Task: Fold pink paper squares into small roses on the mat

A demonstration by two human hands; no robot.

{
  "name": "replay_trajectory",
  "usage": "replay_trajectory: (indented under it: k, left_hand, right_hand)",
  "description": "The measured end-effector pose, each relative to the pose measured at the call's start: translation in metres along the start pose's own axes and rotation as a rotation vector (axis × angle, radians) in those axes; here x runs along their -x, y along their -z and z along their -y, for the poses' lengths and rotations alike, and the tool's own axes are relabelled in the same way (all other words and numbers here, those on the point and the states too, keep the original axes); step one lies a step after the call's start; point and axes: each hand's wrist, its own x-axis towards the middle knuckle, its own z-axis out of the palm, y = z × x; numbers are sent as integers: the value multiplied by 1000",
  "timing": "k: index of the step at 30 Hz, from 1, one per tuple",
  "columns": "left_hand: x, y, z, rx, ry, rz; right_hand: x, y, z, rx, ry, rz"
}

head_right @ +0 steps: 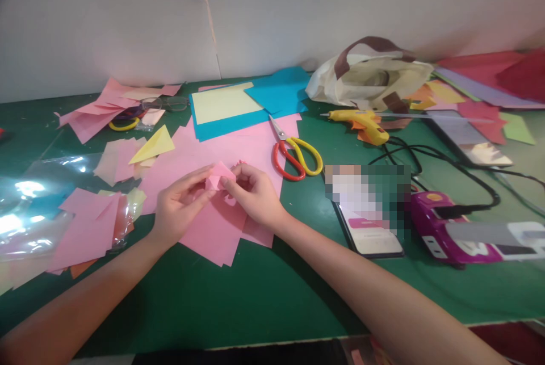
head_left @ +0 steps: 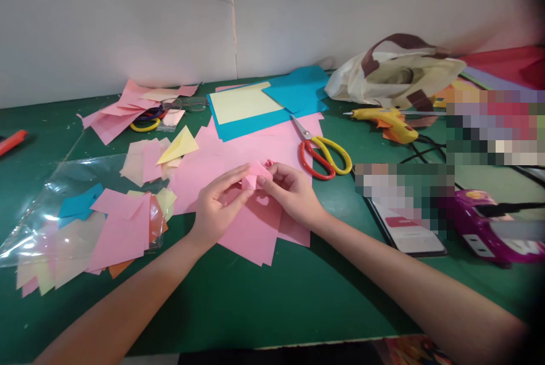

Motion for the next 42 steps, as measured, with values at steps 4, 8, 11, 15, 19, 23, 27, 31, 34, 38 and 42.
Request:
replay_trajectory:
  k: [4, 8, 11, 15, 19, 23, 27, 31, 34, 38, 42]
  left_hand:
    - [-1, 0, -5, 0, 4, -108]
    - [-2, 0, -4, -23, 7, -118]
    - [-1, 0, -3, -44, 23, -101]
    - [-1, 1, -3, -36, 32, -69]
    - [-2, 2, -3, -16, 44, -57]
    - [-4, 2, -5, 21, 73, -49]
    - [-4, 2, -6, 65, 105, -70]
    - [-4, 2, -6, 73, 100, -78]
    - [-5, 2, -6, 52, 108, -84]
    - [-6, 1, -7, 55, 160, -100]
    - [-5, 1, -7, 64, 174, -90]
  right_hand:
    - [1, 0, -2, -25, 17, 19]
    - [3, -3, -1, -30, 63, -1]
    - [5, -3, 0, 118, 175, -63]
    - [4, -2, 3, 219, 270, -81]
    - [4, -2, 5, 259, 233, -35]
    - [3, -2, 4, 192, 115, -85]
    - [3, -2, 4, 162, 106, -73]
    - [4, -2, 4, 178, 127, -70]
    - [5, -2, 5, 174, 110, -73]
    - [6, -2, 6, 115, 63, -77]
    - [7, -3, 6, 106, 61, -41]
